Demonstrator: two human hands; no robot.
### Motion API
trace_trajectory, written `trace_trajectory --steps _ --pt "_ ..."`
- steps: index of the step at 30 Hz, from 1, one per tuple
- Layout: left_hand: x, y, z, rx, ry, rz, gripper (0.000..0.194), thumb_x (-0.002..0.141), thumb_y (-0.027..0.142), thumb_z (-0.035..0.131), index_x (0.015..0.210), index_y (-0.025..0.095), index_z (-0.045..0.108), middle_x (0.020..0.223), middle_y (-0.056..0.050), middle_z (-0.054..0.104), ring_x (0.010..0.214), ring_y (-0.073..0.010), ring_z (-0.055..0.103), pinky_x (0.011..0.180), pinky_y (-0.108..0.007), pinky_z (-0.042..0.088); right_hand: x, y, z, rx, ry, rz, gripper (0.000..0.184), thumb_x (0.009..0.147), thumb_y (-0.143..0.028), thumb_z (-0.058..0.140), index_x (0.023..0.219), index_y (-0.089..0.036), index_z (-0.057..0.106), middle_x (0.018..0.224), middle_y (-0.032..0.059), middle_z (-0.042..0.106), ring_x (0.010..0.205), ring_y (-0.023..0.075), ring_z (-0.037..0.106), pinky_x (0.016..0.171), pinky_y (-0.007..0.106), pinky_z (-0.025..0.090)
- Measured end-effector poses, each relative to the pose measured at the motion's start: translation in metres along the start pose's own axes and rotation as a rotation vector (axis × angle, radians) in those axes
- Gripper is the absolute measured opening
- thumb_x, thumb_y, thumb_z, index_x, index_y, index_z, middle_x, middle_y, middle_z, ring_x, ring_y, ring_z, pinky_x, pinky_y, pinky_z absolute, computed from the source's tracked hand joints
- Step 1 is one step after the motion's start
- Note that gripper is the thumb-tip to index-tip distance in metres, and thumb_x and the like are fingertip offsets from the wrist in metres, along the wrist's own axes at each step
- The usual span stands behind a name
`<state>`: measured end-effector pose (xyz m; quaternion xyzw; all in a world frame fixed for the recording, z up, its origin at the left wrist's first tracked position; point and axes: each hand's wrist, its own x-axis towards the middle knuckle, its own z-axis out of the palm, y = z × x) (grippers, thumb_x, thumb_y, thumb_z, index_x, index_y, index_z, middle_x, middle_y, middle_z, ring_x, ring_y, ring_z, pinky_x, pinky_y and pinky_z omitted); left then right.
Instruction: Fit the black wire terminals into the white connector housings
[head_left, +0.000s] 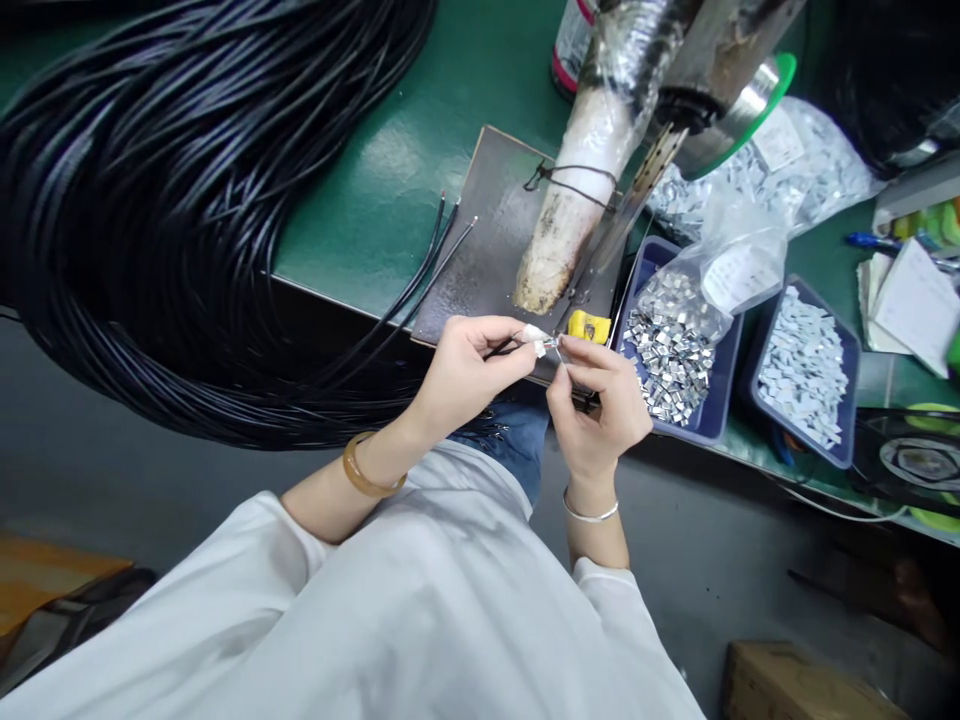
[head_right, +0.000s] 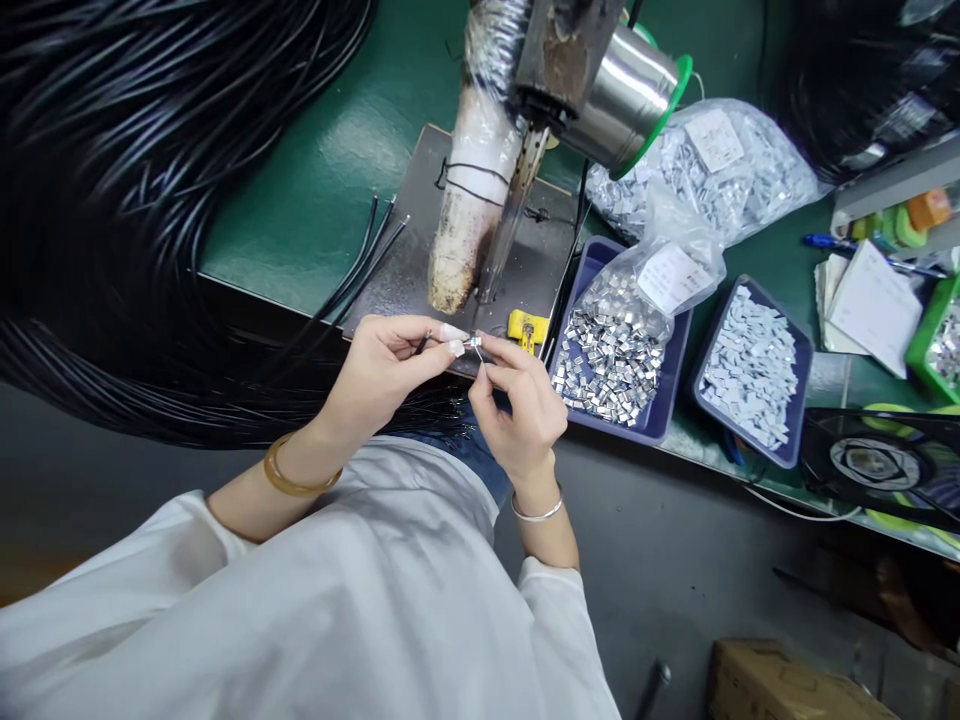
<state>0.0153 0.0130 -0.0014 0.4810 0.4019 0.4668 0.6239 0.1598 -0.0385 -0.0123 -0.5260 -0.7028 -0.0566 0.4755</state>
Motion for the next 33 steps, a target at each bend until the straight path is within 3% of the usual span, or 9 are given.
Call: trace_trajectory --steps 6,24,33 --pt "0.0025 0.0029 0.0013 0.047 0.013 0.033 0.009 0.074 0.019 0.069 0.069 0.013 0.072 0.066 0.000 0.065 0.063 -0.0100 0.057 0.058 -0.019 0.046 0.0029 -0.0015 0.0021 0.034 0.000 0.053 0.017 0.084 -0.007 0.066 0.094 -0.021 0.062 0.107 0.0044 0.075 0.100 0.0173 0.073 0.085 0.034 0.064" --pt "0.0018 0.0059 -0.0013 0.104 -0.014 0.025 0.005 0.072 0.016 0.069 0.073 0.013 0.072 0.059 0.003 0.051 0.051 -0.0054 0.038 0.047 -0.019 0.028 0.0034 -0.0014 0.0009 0.037 -0.005 0.051 0.016 0.085 -0.009 0.066 0.093 -0.022 0.061 0.105 0.0036 0.075 0.096 0.0172 0.074 0.082 0.034 0.064" --pt "-0.0005 0.0061 0.0004 0.172 -0.023 0.161 0.007 0.078 0.016 0.065 0.072 0.013 0.067 0.057 0.005 0.043 0.049 -0.0036 0.028 0.043 -0.019 0.021 0.0068 -0.0051 0.0010 0.065 0.015 0.081 0.021 0.081 -0.006 0.070 0.095 -0.022 0.066 0.105 0.0026 0.074 0.095 0.0167 0.073 0.083 0.036 0.065"
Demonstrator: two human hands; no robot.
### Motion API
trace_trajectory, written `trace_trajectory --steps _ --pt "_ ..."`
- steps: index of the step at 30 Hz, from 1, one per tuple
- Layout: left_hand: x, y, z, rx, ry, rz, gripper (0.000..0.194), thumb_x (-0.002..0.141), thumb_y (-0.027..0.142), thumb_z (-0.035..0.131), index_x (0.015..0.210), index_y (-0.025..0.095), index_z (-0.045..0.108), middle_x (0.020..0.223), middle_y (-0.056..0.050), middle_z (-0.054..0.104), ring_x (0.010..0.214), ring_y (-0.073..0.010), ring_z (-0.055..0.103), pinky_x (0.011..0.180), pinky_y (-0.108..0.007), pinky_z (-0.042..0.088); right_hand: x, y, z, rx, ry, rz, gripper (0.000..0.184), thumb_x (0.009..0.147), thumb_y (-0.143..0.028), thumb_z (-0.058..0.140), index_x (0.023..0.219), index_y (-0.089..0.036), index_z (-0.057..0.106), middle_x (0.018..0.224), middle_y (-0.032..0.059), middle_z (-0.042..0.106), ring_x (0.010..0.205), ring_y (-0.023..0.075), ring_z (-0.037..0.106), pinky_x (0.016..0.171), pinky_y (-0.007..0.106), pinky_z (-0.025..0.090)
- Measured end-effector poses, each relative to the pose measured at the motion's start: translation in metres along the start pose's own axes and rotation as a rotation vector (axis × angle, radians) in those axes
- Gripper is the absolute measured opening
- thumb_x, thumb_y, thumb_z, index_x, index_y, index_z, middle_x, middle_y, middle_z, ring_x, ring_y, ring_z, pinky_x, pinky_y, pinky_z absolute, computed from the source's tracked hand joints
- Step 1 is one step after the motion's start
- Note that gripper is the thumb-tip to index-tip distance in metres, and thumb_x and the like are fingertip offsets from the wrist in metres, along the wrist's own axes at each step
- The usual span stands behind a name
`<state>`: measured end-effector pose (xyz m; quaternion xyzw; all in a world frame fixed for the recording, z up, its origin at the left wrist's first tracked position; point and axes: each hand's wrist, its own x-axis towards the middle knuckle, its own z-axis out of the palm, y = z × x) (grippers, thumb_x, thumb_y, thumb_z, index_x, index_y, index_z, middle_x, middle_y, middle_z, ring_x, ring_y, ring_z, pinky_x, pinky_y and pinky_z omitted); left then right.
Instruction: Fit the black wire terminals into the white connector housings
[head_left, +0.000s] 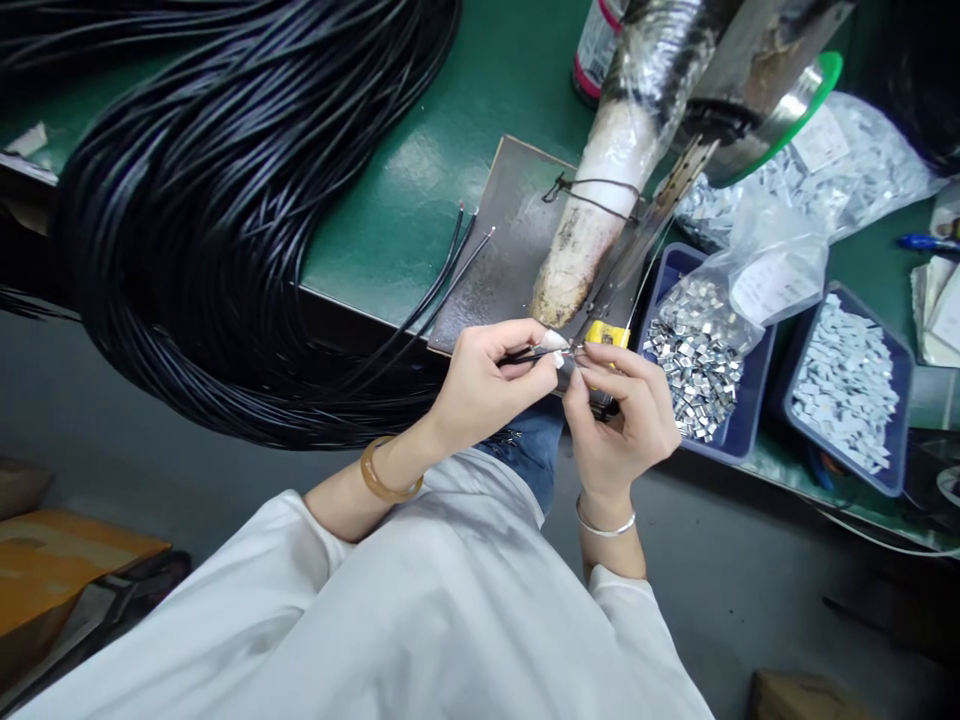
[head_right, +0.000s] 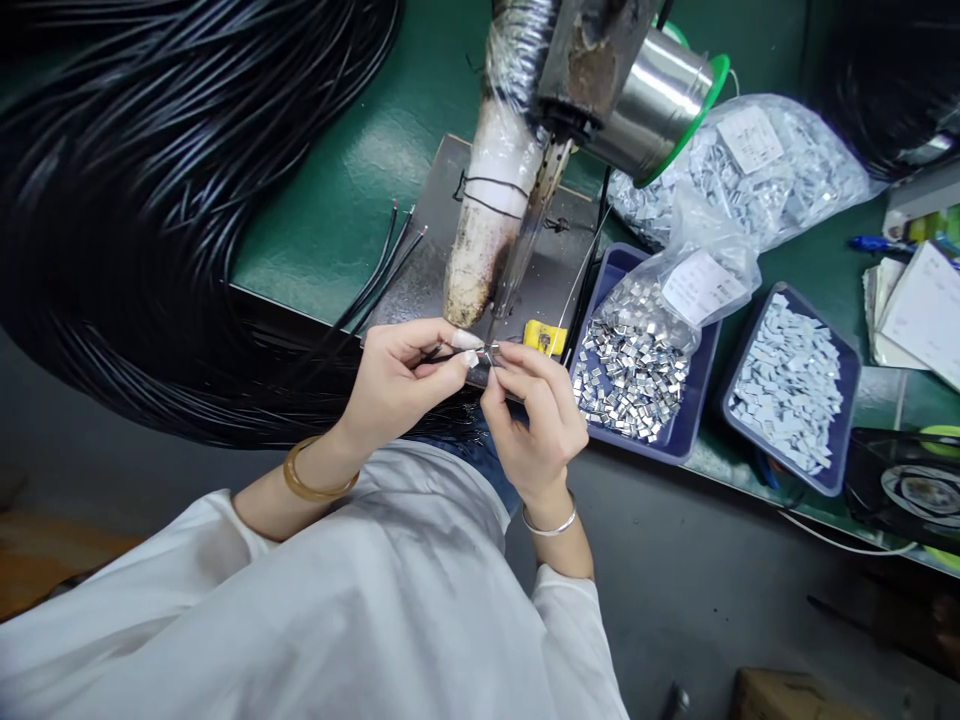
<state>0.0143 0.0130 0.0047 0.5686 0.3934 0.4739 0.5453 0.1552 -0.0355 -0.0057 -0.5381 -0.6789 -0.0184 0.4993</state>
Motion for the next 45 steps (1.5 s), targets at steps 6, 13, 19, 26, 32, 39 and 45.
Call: trace_trajectory --steps 6,13,19,26,32,39,45 --pt "0.0001 -0.0005 -0.0015 0.021 -0.018 -0.058 0.007 0.078 0.017 0.065 0.072 0.013 0.067 0.055 0.006 0.040 0.048 -0.0042 0.028 0.044 -0.019 0.021 -0.0022 0.0014 0.0005 0.021 -0.013 -0.007 0.019 0.082 -0.008 0.068 0.092 -0.022 0.062 0.106 0.0036 0.074 0.093 0.0163 0.074 0.080 0.034 0.066" --pt "-0.0007 -0.0006 0.0001 -0.006 0.000 -0.091 0.006 0.076 0.019 0.066 0.074 0.013 0.067 0.055 0.006 0.041 0.048 -0.0043 0.029 0.043 -0.019 0.021 -0.0007 0.0018 -0.0005 -0.010 -0.016 -0.007 0.018 0.082 -0.008 0.069 0.092 -0.022 0.064 0.103 0.0036 0.075 0.094 0.0169 0.073 0.084 0.035 0.064" --pt "-0.0009 0.0006 0.0008 0.005 0.012 -0.067 0.006 0.077 0.018 0.066 0.076 0.013 0.069 0.055 0.005 0.043 0.048 -0.0042 0.030 0.043 -0.019 0.021 0.0019 -0.0007 -0.0002 -0.006 0.003 0.003 0.018 0.082 -0.008 0.069 0.092 -0.022 0.064 0.102 0.0026 0.075 0.093 0.0165 0.073 0.083 0.035 0.064" --pt "-0.0027 -0.0008 -0.0036 0.020 -0.015 -0.076 0.007 0.079 0.017 0.065 0.077 0.013 0.071 0.057 0.004 0.044 0.050 -0.0046 0.031 0.043 -0.018 0.022 -0.0006 0.0005 -0.0005 0.028 -0.026 -0.004 0.016 0.084 -0.009 0.067 0.091 -0.023 0.061 0.105 0.0032 0.075 0.092 0.0158 0.074 0.081 0.033 0.065" --pt "-0.0018 0.0009 -0.0016 0.032 -0.016 -0.057 0.005 0.077 0.017 0.066 0.074 0.014 0.069 0.054 0.006 0.039 0.048 -0.0041 0.026 0.043 -0.019 0.021 0.0006 0.0027 -0.0027 -0.007 -0.037 -0.012 0.019 0.084 -0.008 0.068 0.094 -0.023 0.064 0.102 0.0016 0.075 0.094 0.0163 0.073 0.083 0.033 0.063" --pt "-0.0030 0.0013 -0.0016 0.051 -0.025 -0.030 0.006 0.079 0.018 0.065 0.076 0.014 0.068 0.056 0.005 0.042 0.048 -0.0042 0.028 0.043 -0.019 0.020 0.0020 0.0004 -0.0029 -0.010 -0.027 -0.012 0.022 0.081 -0.006 0.070 0.095 -0.023 0.067 0.103 0.0020 0.074 0.094 0.0156 0.073 0.084 0.032 0.064" --pt "-0.0012 -0.0008 -0.0021 -0.019 -0.018 -0.136 0.006 0.076 0.020 0.068 0.075 0.014 0.067 0.055 0.005 0.043 0.048 -0.0050 0.032 0.043 -0.019 0.023 -0.0013 0.0012 -0.0017 0.018 -0.031 -0.028 0.019 0.082 -0.007 0.069 0.092 -0.022 0.062 0.104 0.0042 0.075 0.092 0.0153 0.073 0.081 0.032 0.064"
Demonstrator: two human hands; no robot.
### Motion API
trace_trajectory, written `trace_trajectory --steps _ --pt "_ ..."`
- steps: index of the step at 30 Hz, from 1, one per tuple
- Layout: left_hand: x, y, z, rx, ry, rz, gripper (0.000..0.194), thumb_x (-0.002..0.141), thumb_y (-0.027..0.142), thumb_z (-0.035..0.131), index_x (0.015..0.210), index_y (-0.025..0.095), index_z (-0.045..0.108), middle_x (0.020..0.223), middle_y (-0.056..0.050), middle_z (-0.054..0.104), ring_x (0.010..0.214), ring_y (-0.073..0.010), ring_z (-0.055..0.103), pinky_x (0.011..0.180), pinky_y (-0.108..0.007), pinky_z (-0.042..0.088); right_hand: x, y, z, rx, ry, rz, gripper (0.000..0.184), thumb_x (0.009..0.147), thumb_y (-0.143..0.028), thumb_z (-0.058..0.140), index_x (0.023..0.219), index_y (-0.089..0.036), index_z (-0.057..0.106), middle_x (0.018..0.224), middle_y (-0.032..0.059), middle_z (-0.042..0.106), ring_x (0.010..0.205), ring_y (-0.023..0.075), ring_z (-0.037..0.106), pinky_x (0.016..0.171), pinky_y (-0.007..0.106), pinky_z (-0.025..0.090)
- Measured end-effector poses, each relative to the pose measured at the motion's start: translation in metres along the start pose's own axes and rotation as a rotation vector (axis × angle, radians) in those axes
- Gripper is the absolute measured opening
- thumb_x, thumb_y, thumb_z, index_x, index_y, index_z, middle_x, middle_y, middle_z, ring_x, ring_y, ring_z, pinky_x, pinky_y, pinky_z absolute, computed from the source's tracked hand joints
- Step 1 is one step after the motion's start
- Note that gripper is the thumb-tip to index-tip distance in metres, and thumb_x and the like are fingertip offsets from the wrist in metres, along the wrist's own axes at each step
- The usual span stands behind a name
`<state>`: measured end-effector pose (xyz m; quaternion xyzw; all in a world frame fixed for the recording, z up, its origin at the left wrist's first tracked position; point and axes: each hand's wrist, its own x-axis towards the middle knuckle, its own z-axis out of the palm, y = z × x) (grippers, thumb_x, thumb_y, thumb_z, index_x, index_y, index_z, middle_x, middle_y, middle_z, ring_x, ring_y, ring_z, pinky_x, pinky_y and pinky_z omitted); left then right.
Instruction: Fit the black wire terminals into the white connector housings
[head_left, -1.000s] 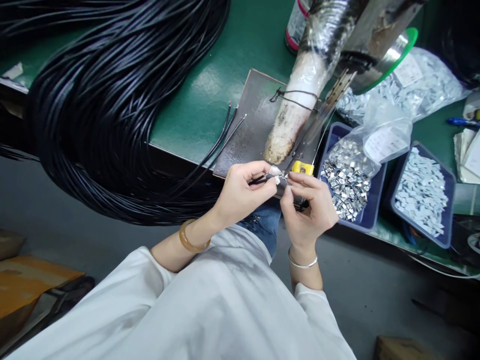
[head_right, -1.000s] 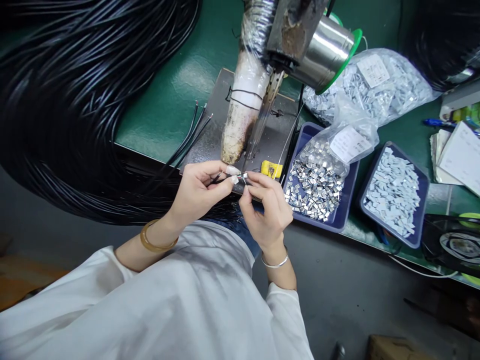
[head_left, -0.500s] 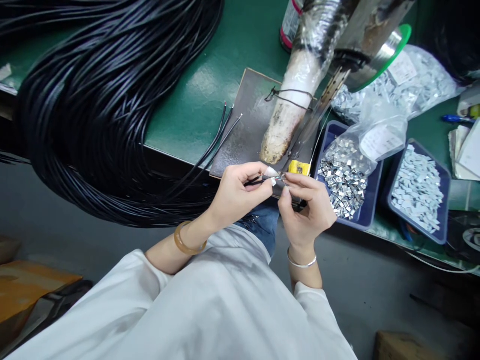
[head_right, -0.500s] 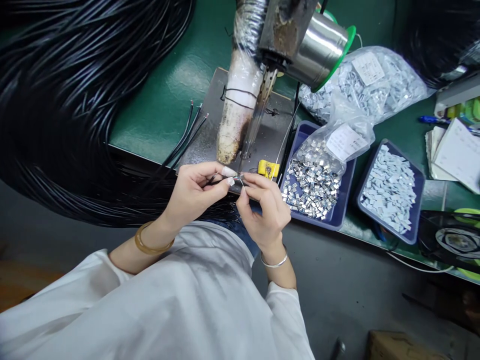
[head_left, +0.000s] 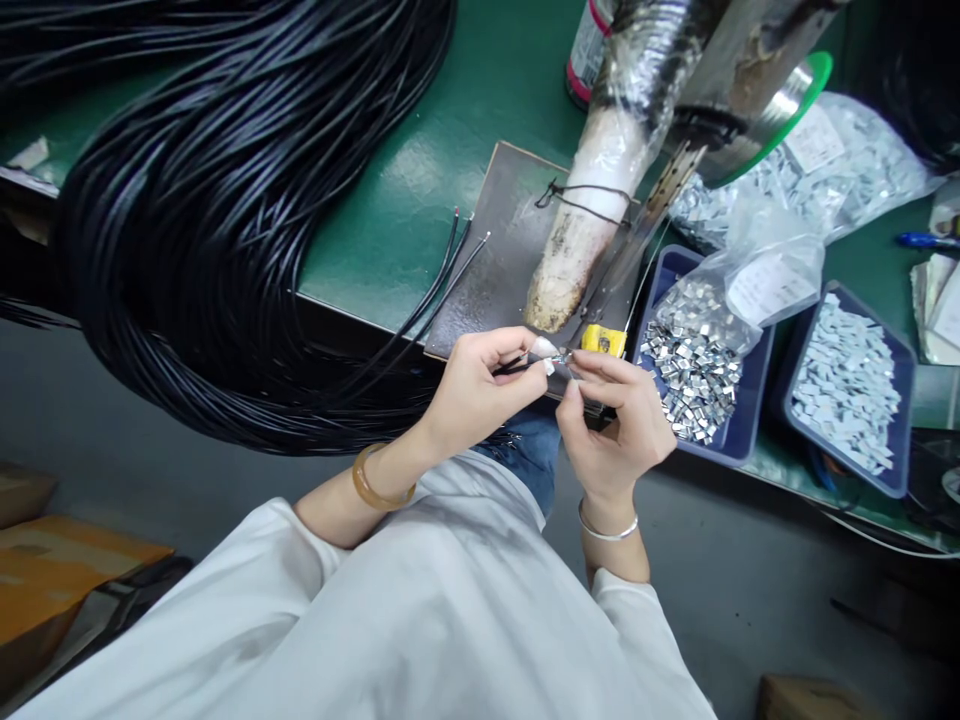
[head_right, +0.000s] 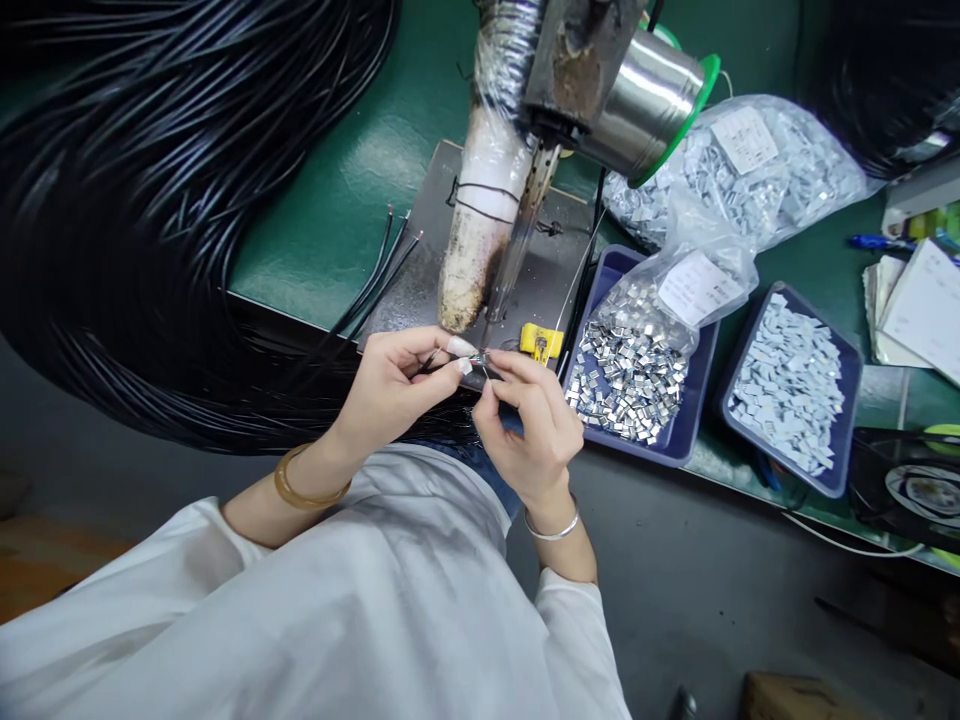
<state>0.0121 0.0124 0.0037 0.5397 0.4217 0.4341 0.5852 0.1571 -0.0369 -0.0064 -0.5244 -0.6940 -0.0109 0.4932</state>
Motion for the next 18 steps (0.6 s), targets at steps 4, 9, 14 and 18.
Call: trace_trajectory --steps 4,9,14,18 --pt "-0.0012 -0.0030 -0.0002 -0.002 0.000 0.022 0.007 0.078 0.019 0.067 0.076 0.013 0.069 0.057 0.004 0.046 0.050 -0.0047 0.034 0.044 -0.018 0.025 -0.0002 0.0007 -0.0002 0.033 0.009 0.027 0.019 0.082 -0.006 0.068 0.093 -0.021 0.063 0.103 0.0048 0.075 0.093 0.0156 0.073 0.082 0.032 0.064" --pt "-0.0034 -0.0055 0.0013 0.022 -0.001 0.122 0.008 0.080 0.015 0.066 0.081 0.011 0.072 0.064 0.002 0.057 0.052 -0.0035 0.038 0.047 -0.016 0.030 0.0021 0.0002 -0.0007 -0.027 0.010 0.019 0.021 0.081 -0.004 0.070 0.094 -0.020 0.066 0.100 0.0033 0.075 0.093 0.0153 0.073 0.083 0.032 0.063" --pt "-0.0033 -0.0025 0.0019 0.071 0.014 0.212 0.011 0.080 0.010 0.063 0.083 0.011 0.074 0.060 0.004 0.055 0.049 -0.0022 0.033 0.044 -0.014 0.028 0.0042 -0.0026 -0.0002 -0.070 0.033 0.001 0.026 0.079 -0.002 0.072 0.096 -0.021 0.069 0.101 0.0020 0.075 0.093 0.0153 0.073 0.085 0.032 0.063" --pt "-0.0034 -0.0033 0.0006 0.054 0.008 0.182 0.012 0.079 0.012 0.064 0.084 0.011 0.075 0.064 0.002 0.062 0.050 -0.0027 0.039 0.045 -0.014 0.031 0.0002 -0.0024 0.0008 -0.050 0.031 -0.013 0.025 0.079 -0.003 0.072 0.096 -0.021 0.068 0.105 0.0038 0.075 0.095 0.0162 0.073 0.082 0.032 0.064"
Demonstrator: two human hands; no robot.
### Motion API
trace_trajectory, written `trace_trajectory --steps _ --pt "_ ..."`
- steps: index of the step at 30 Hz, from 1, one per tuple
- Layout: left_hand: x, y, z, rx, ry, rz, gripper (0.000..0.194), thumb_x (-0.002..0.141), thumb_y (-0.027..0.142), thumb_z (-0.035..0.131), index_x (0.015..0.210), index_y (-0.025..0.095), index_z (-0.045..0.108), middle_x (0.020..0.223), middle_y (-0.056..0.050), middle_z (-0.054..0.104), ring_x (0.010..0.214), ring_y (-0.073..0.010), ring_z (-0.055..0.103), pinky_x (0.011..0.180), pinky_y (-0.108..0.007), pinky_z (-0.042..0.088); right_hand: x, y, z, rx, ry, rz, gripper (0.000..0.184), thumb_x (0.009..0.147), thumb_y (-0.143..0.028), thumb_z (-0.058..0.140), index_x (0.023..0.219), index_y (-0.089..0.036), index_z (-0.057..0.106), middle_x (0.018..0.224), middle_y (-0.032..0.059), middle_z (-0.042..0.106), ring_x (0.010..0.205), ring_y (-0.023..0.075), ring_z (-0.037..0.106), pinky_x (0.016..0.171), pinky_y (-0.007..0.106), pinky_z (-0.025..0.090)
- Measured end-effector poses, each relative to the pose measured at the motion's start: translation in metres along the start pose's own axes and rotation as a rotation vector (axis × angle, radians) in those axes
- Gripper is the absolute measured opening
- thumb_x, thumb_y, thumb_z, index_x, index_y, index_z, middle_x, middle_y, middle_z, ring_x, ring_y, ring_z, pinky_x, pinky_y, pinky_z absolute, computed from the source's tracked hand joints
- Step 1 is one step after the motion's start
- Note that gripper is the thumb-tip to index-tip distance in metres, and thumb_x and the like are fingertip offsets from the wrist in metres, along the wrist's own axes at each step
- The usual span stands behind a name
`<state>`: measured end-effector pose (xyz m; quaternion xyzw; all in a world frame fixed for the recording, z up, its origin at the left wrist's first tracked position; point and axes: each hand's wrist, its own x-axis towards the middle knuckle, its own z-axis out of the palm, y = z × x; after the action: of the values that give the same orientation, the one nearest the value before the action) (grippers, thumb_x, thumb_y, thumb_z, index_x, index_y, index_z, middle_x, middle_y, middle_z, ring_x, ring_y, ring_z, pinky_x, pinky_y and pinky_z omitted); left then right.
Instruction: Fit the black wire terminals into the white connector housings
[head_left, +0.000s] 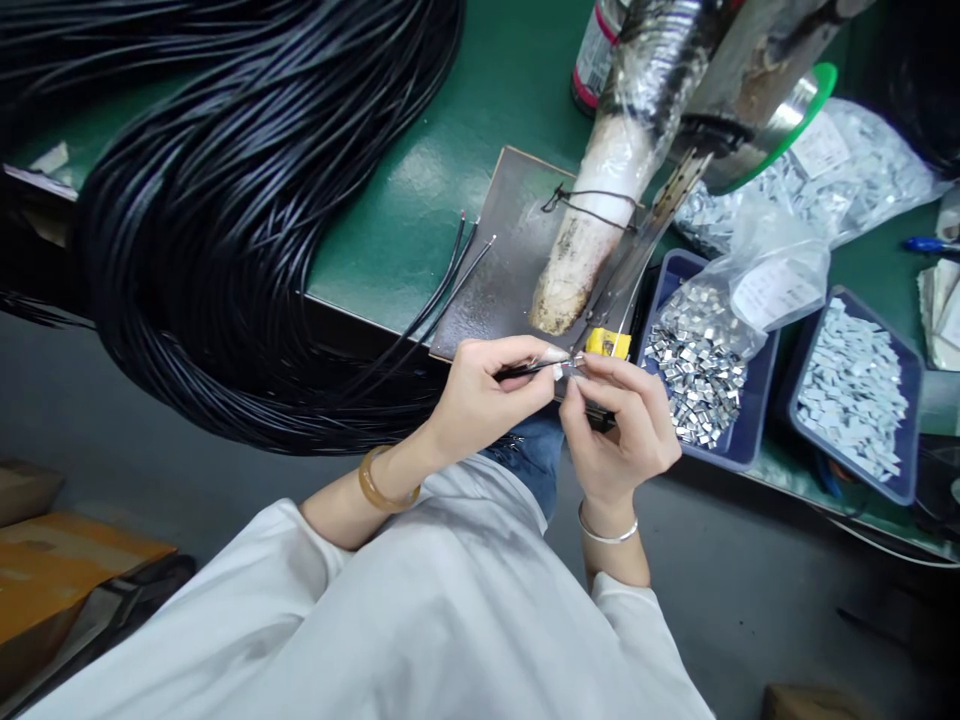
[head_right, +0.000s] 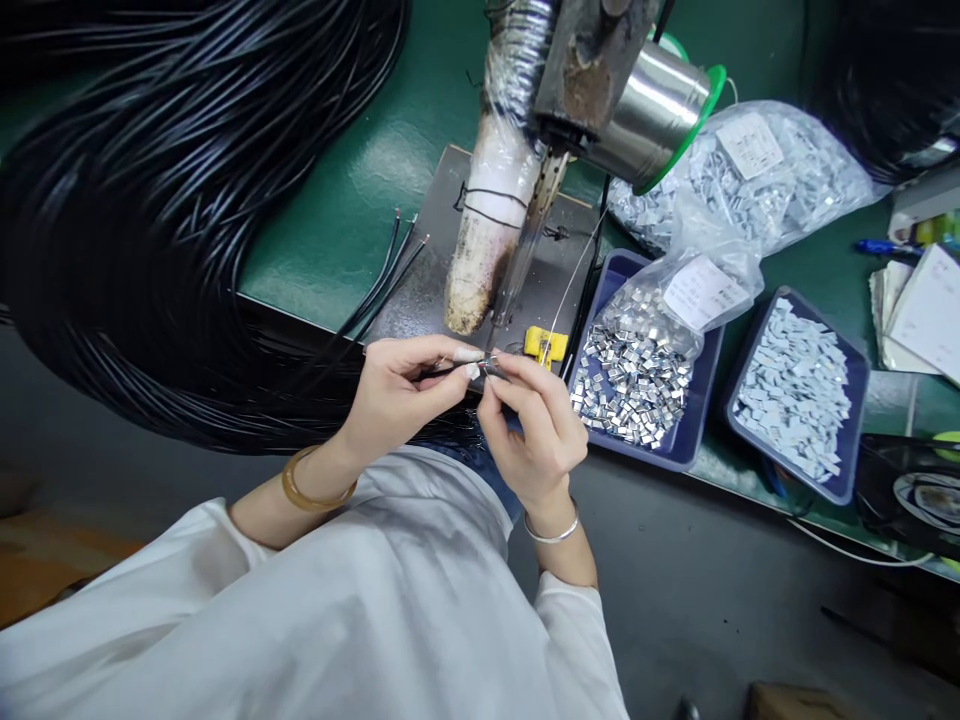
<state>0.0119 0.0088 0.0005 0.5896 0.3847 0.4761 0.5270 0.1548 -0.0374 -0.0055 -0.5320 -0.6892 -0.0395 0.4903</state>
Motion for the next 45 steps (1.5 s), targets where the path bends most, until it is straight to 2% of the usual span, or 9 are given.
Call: trace_trajectory --steps 3,12,22,31,36,39,41,43,45 --pt "0.000 -0.002 -0.001 -0.063 -0.013 -0.075 0.011 0.079 0.013 0.065 0.083 0.011 0.075 0.069 0.000 0.066 0.056 -0.0046 0.048 0.050 -0.014 0.036 -0.004 0.002 0.000 0.021 -0.006 -0.014 0.024 0.079 -0.004 0.071 0.096 -0.020 0.065 0.107 0.0056 0.075 0.095 0.0165 0.074 0.081 0.031 0.064" --pt "0.005 0.001 -0.003 -0.187 -0.054 -0.162 0.009 0.078 0.018 0.068 0.077 0.012 0.075 0.063 0.002 0.062 0.057 -0.0062 0.049 0.055 -0.017 0.042 0.005 -0.001 -0.007 0.075 -0.086 0.098 0.018 0.083 -0.006 0.068 0.091 -0.022 0.064 0.100 0.0020 0.075 0.095 0.0161 0.073 0.084 0.035 0.062" --pt "0.005 0.004 -0.003 -0.051 0.037 -0.112 0.012 0.077 0.019 0.068 0.080 0.012 0.077 0.065 -0.001 0.067 0.057 -0.0079 0.055 0.053 -0.018 0.043 0.010 -0.001 -0.004 0.045 -0.051 0.041 0.019 0.081 -0.006 0.069 0.090 -0.022 0.063 0.105 0.0041 0.075 0.095 0.0167 0.073 0.082 0.034 0.064" --pt "0.002 0.001 -0.004 -0.037 -0.030 -0.145 0.013 0.078 0.019 0.068 0.083 0.013 0.078 0.074 -0.003 0.073 0.063 -0.0100 0.061 0.057 -0.018 0.047 0.004 0.003 -0.007 0.057 -0.060 0.043 0.019 0.085 -0.007 0.066 0.096 -0.022 0.061 0.103 0.0033 0.076 0.095 0.0159 0.074 0.085 0.032 0.062" --pt "-0.004 0.002 -0.004 -0.011 -0.113 -0.131 0.009 0.081 0.016 0.066 0.080 0.012 0.073 0.068 -0.001 0.066 0.060 -0.0075 0.055 0.056 -0.017 0.043 0.005 0.002 -0.010 0.056 -0.123 0.098 0.019 0.087 -0.009 0.064 0.099 -0.023 0.061 0.093 0.0000 0.075 0.088 0.0126 0.074 0.077 0.024 0.060" --pt "-0.007 0.003 -0.004 -0.002 -0.108 -0.123 0.009 0.080 0.016 0.067 0.073 0.011 0.068 0.061 0.001 0.061 0.055 -0.0064 0.051 0.054 -0.017 0.042 0.002 -0.002 -0.009 0.007 -0.066 0.012 0.022 0.085 -0.006 0.066 0.097 -0.023 0.062 0.090 -0.0012 0.075 0.086 0.0124 0.074 0.079 0.025 0.060" --pt "-0.008 0.004 -0.005 -0.016 -0.122 -0.103 0.011 0.081 0.017 0.067 0.072 0.010 0.069 0.063 -0.001 0.065 0.057 -0.0070 0.053 0.055 -0.017 0.044 0.000 -0.003 -0.008 0.019 -0.018 -0.009 0.022 0.085 -0.005 0.066 0.096 -0.023 0.062 0.088 -0.0013 0.074 0.085 0.0125 0.074 0.079 0.026 0.059" --pt "-0.010 0.006 -0.006 -0.038 -0.121 -0.075 0.010 0.081 0.017 0.067 0.075 0.010 0.072 0.068 -0.004 0.071 0.060 -0.0085 0.058 0.057 -0.017 0.047 0.000 -0.003 -0.008 0.109 -0.014 0.095 0.017 0.086 -0.009 0.066 0.094 -0.023 0.061 0.084 -0.0022 0.071 0.081 0.0119 0.072 0.072 0.024 0.059" --pt "-0.011 0.009 -0.007 -0.045 -0.108 -0.049 0.009 0.080 0.017 0.068 0.077 0.010 0.074 0.072 -0.005 0.074 0.063 -0.0101 0.062 0.057 -0.017 0.049 0.002 -0.003 -0.010 0.237 -0.113 0.263 0.008 0.090 -0.016 0.064 0.091 -0.022 0.059 0.079 -0.0039 0.066 0.071 0.0100 0.069 0.062 0.021 0.056"
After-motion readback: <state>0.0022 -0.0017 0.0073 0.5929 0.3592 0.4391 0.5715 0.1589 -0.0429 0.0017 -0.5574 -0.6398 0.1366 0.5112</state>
